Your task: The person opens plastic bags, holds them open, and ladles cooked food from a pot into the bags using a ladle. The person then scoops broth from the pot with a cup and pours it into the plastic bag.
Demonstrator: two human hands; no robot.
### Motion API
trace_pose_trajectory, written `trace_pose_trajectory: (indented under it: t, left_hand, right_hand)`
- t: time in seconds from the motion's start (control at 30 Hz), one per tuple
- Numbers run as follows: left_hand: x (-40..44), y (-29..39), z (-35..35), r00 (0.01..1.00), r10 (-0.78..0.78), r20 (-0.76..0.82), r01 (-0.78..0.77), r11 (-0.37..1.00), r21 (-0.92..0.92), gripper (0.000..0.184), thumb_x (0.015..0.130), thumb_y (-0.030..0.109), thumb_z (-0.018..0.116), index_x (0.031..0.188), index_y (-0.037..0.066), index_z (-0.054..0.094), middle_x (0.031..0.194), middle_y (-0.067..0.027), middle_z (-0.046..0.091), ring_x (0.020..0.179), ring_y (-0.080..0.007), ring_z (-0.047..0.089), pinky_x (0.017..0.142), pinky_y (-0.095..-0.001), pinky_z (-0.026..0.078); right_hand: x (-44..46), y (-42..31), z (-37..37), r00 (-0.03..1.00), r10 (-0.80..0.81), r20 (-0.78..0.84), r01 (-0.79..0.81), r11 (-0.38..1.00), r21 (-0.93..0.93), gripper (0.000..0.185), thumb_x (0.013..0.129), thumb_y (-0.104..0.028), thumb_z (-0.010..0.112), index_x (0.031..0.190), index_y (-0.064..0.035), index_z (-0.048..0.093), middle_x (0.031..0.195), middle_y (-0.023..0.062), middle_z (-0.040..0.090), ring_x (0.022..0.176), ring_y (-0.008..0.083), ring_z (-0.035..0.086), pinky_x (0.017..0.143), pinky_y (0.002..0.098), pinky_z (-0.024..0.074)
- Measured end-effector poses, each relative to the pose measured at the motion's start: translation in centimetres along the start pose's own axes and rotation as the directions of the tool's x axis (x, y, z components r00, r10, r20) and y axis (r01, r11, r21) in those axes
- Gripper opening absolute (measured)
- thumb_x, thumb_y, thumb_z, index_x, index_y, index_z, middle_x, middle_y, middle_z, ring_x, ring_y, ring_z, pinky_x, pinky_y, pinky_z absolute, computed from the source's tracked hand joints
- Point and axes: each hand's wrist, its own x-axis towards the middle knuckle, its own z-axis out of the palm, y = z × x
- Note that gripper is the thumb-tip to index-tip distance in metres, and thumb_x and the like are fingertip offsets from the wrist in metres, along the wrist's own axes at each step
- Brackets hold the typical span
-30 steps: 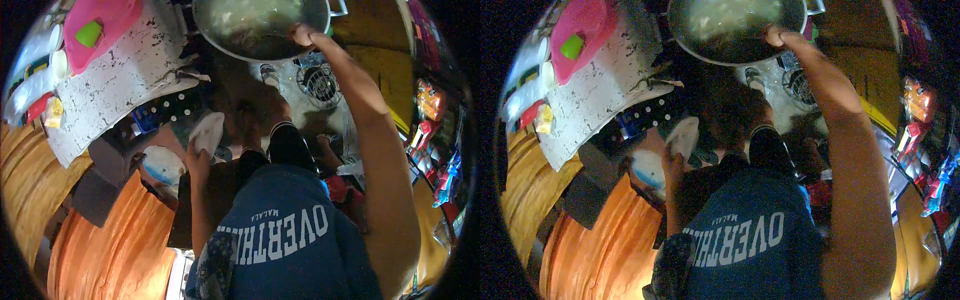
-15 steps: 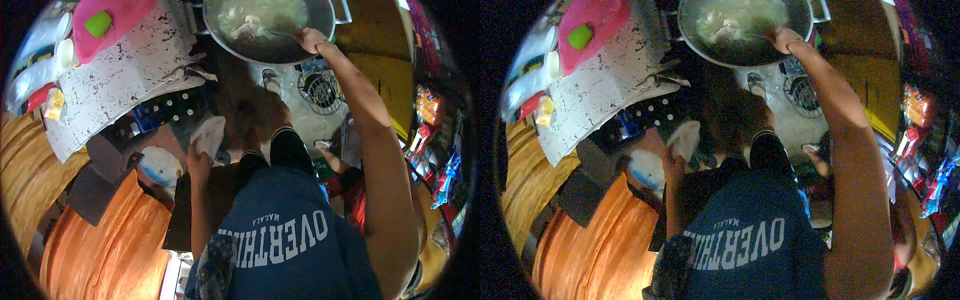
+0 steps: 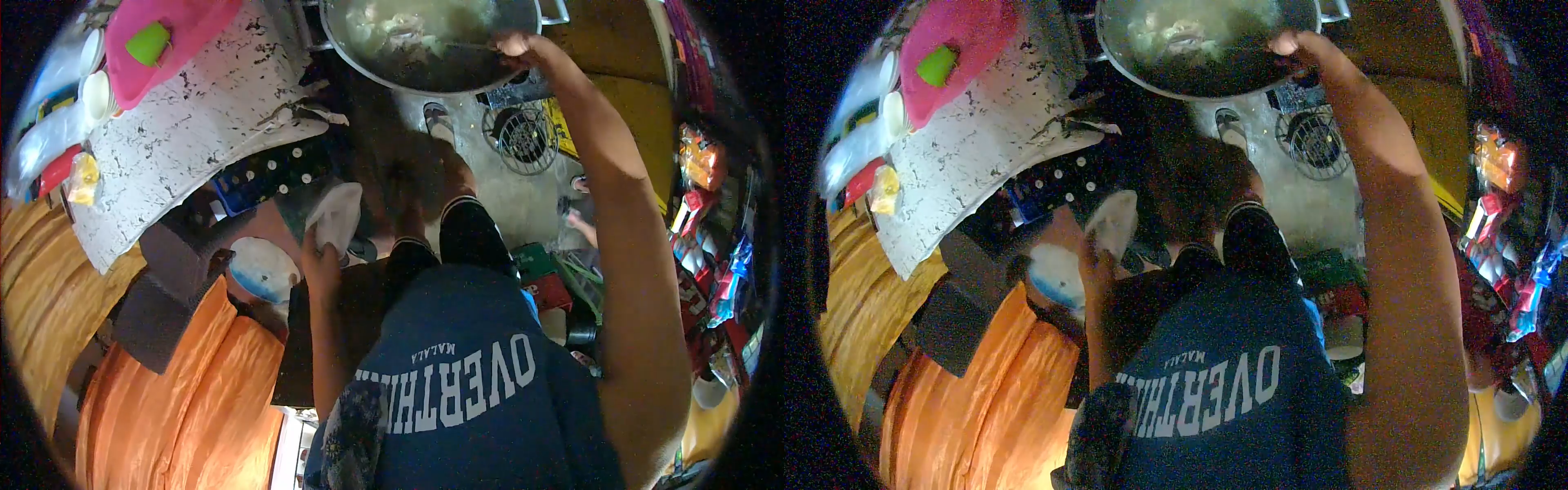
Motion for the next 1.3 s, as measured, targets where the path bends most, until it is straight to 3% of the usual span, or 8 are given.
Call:
trace_pose_trajectory:
  t: [0.2,0.4,0.63,0.73,0.83,1.03,1.13,1.3]
  left_hand:
    - [0.0,1.3,0.0,0.999,-0.043,-0.005,0.043,0.998,-0.056,0.056,0.078,0.000,0.044,0.133,-0.009,0.040,0.125,-0.0250,0.053,0.103,-0.0306,0.059,0.085,-0.0331,0.048]
    - [0.2,0.1,-0.1,1.000,-0.028,-0.001,0.028,0.996,-0.085,0.056,0.078,-0.002,0.044,0.134,-0.009,0.040,0.121,-0.0253,0.055,0.102,-0.0288,0.060,0.084,-0.0325,0.048]
    - [0.0,2.1,-0.1,0.993,-0.119,-0.002,0.117,0.982,-0.145,0.057,0.077,-0.003,0.044,0.133,-0.009,0.040,0.118,-0.0245,0.057,0.097,-0.0250,0.061,0.080,-0.0311,0.050]
    - [1.1,-2.4,-0.1,0.979,0.191,-0.070,-0.184,0.978,0.094,0.057,0.077,-0.004,0.043,0.133,-0.009,0.040,0.113,-0.0226,0.059,0.083,-0.0201,0.063,0.069,-0.0286,0.051]
    - [0.2,1.0,-0.6,0.997,-0.058,-0.052,0.055,0.997,-0.051,0.057,0.076,-0.003,0.044,0.133,-0.009,0.040,0.112,-0.0217,0.059,0.074,-0.0177,0.061,0.063,-0.0270,0.049]
    - [0.1,3.9,-2.0,0.949,-0.310,0.061,0.316,0.929,-0.191,0.059,0.074,-0.001,0.043,0.133,-0.009,0.040,0.108,-0.0200,0.060,0.071,-0.0176,0.060,0.060,-0.0262,0.048]
    - [1.0,0.0,-1.0,0.995,-0.004,-0.099,-0.006,0.995,-0.101,0.059,0.073,-0.002,0.042,0.132,-0.008,0.041,0.109,-0.0208,0.060,0.080,-0.0212,0.063,0.066,-0.0281,0.050]
    - [0.3,1.3,-1.4,0.993,-0.107,-0.045,0.098,0.980,-0.173,0.059,0.072,-0.003,0.041,0.131,-0.008,0.043,0.115,-0.0238,0.058,0.100,-0.0272,0.061,0.081,-0.0313,0.049]
  right_hand:
    - [-1.8,-4.0,1.2,0.964,0.237,-0.117,-0.241,0.970,-0.021,0.018,0.087,-0.032,0.050,0.084,-0.0168,0.060,0.063,-0.0025,0.051,0.050,0.0105,0.046,0.042,0.0283,0.0372]
    - [-0.5,-2.0,-0.3,0.994,0.106,-0.013,-0.106,0.974,-0.201,0.025,0.089,-0.031,0.050,0.075,-0.0119,0.056,0.062,0.0015,0.050,0.053,0.0140,0.049,0.043,0.0285,0.0385]
    - [-3.5,-4.1,2.4,0.885,-0.395,-0.245,-0.069,0.410,-0.910,0.019,0.083,-0.016,0.053,0.096,-0.0106,0.065,0.093,0.0168,0.067,0.089,0.0352,0.065,0.080,0.0435,0.0514]
    - [-5.7,-4.3,1.3,0.871,-0.369,-0.325,-0.098,0.518,-0.850,0.023,0.084,-0.015,0.050,0.101,-0.0109,0.065,0.099,0.0177,0.066,0.095,0.0346,0.064,0.083,0.0433,0.0509]
    - [-9.2,-5.7,0.9,0.840,-0.233,-0.490,-0.195,0.714,-0.673,0.027,0.086,-0.015,0.047,0.107,-0.0109,0.064,0.107,0.0193,0.064,0.102,0.0344,0.062,0.087,0.0436,0.0496]
    - [-9.7,-4.9,-1.6,0.823,-0.151,-0.547,-0.318,0.675,-0.666,0.028,0.089,-0.018,0.045,0.109,-0.0105,0.064,0.110,0.0187,0.064,0.104,0.0354,0.061,0.088,0.0443,0.0491]
    - [-8.0,-4.8,-2.0,0.810,-0.184,-0.557,-0.328,0.645,-0.690,0.026,0.089,-0.018,0.046,0.101,-0.0066,0.065,0.105,0.0197,0.065,0.100,0.0360,0.063,0.085,0.0448,0.0506]
    - [-4.1,-3.2,-1.9,0.922,-0.229,-0.311,-0.191,0.429,-0.883,0.023,0.084,-0.015,0.049,0.088,-0.0014,0.068,0.093,0.0220,0.067,0.089,0.0372,0.066,0.076,0.0457,0.0527]
